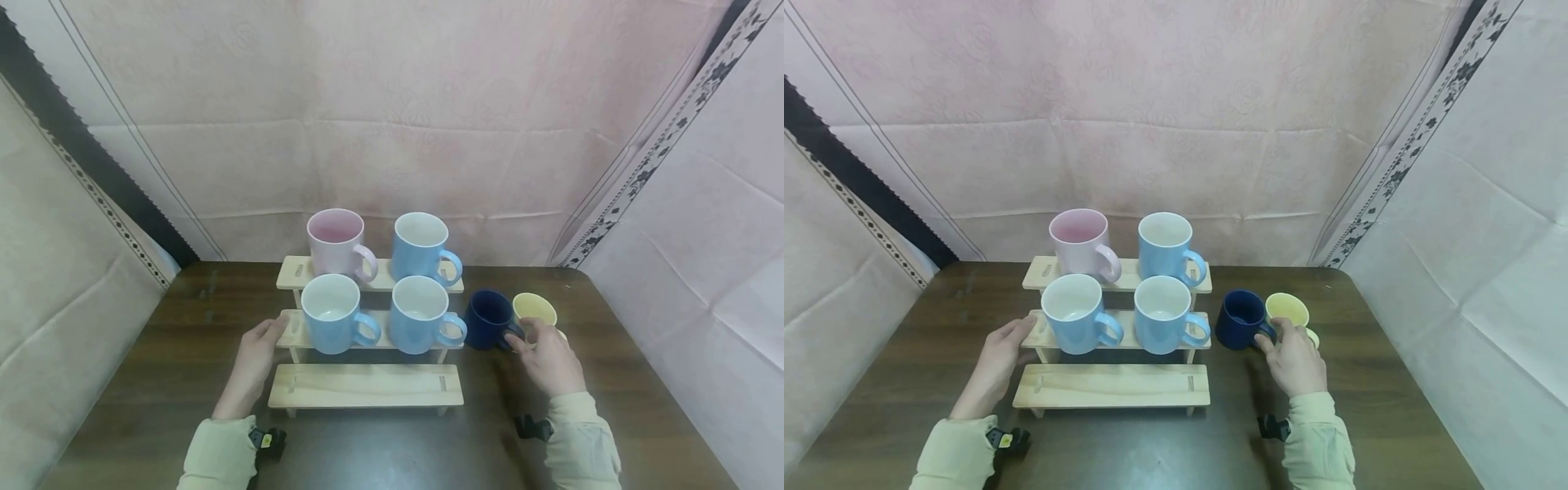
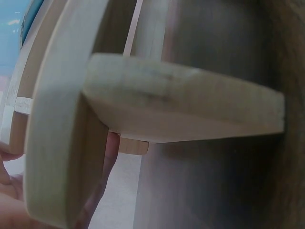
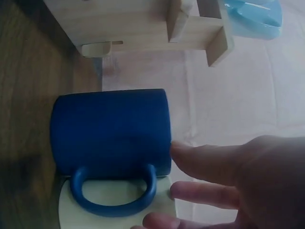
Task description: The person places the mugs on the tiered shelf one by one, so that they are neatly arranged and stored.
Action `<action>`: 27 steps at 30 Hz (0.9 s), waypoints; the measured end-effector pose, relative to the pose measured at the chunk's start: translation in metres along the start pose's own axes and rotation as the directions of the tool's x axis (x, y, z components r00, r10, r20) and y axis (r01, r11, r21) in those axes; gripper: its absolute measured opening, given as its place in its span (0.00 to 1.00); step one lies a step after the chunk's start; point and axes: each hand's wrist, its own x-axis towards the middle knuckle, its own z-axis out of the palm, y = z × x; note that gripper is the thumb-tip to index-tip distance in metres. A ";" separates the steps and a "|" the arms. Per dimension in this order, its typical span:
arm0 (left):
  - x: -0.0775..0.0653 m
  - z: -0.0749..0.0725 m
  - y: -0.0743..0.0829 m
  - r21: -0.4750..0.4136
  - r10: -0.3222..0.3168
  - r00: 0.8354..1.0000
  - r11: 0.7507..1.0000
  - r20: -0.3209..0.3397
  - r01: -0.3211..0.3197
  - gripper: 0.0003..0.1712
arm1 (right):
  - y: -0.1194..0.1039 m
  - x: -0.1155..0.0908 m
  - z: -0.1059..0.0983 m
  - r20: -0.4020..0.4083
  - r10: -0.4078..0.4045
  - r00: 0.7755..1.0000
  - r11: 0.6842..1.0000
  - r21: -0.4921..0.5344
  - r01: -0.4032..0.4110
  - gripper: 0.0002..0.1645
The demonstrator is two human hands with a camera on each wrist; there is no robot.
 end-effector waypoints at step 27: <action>0.000 0.000 0.000 0.015 -0.008 1.000 1.000 0.007 0.008 0.36 | 0.002 0.001 0.011 0.010 0.057 0.998 0.998 -0.039 -0.057 0.23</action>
